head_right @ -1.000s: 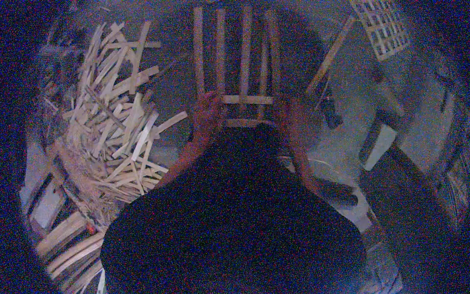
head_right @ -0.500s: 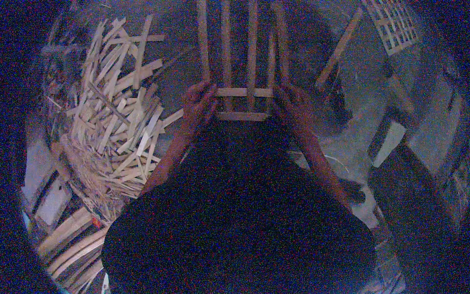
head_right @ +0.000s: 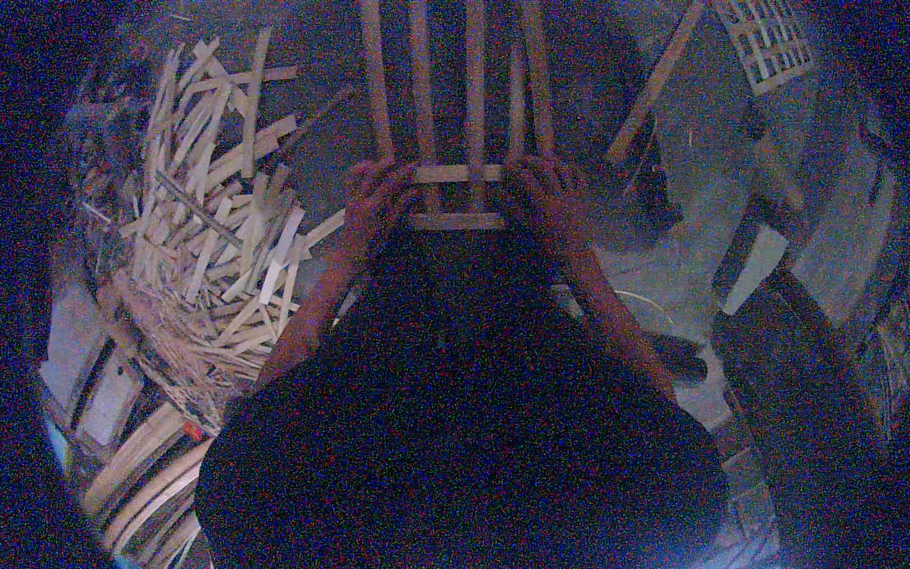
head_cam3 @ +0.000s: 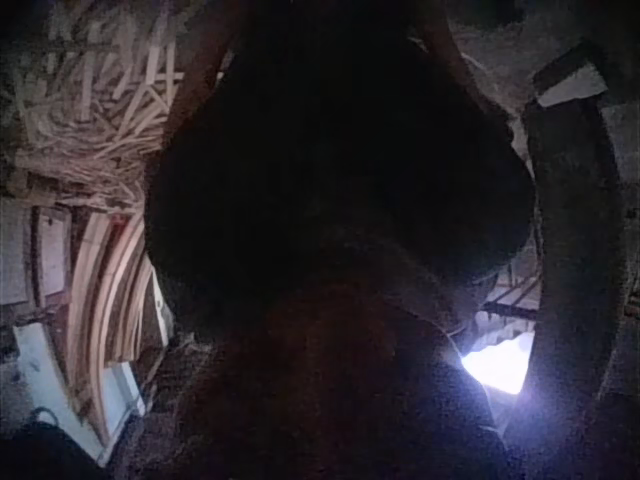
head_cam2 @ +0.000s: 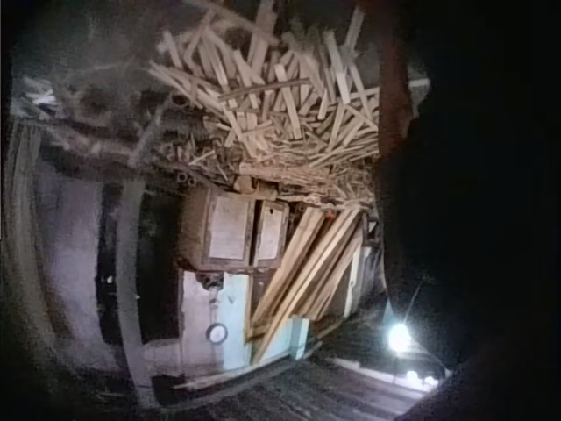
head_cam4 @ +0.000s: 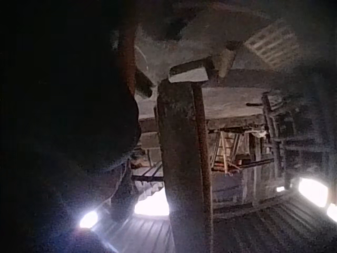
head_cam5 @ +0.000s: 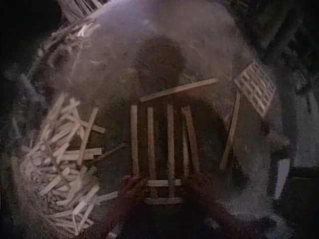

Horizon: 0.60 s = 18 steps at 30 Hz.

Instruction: The person weaves thin wooden strips into a lattice pattern on the floor, using a hammer to tap the strips into place. They then arrange additional strips to form a new lattice structure.

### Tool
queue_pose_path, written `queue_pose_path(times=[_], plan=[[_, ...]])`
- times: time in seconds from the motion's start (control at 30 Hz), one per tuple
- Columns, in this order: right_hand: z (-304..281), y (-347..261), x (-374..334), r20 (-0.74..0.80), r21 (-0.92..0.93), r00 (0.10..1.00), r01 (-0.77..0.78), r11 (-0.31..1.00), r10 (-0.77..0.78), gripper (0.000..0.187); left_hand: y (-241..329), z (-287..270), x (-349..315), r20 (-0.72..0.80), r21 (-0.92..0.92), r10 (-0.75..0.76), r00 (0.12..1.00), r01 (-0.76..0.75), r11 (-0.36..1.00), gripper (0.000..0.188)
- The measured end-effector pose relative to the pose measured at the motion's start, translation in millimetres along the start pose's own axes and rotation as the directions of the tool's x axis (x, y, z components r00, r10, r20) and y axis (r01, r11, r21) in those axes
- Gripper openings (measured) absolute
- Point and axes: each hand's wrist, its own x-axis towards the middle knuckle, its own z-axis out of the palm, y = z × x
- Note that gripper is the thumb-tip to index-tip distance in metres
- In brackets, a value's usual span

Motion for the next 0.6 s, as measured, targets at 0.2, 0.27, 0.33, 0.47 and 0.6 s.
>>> queue_pose_path(times=[0.2,0.27,0.33,0.47,0.6], plan=[[2,-5,2,-0.082,-0.020,0.997,-0.008,1.000,0.006,0.034,7,-1,9,-0.015,-0.103,-0.054,0.998,0.052,0.993,0.035],[6,0,0,-0.090,0.038,0.996,-0.023,0.999,0.026,0.033,8,-1,7,-0.021,-0.122,-0.057,0.998,0.054,0.991,0.033],[8,2,-3,-0.082,0.056,0.996,-0.027,0.998,0.032,0.032,9,0,7,-0.014,-0.141,-0.074,0.997,0.071,0.987,0.033],[8,2,-6,-0.056,0.022,0.998,-0.027,0.999,0.029,0.032,7,6,1,0.015,-0.168,-0.126,0.992,0.127,0.978,0.033],[8,-5,-6,-0.085,0.047,0.995,-0.055,0.997,0.059,0.033,0,14,-1,-0.018,-0.155,-0.102,0.995,0.098,0.983,0.031]])
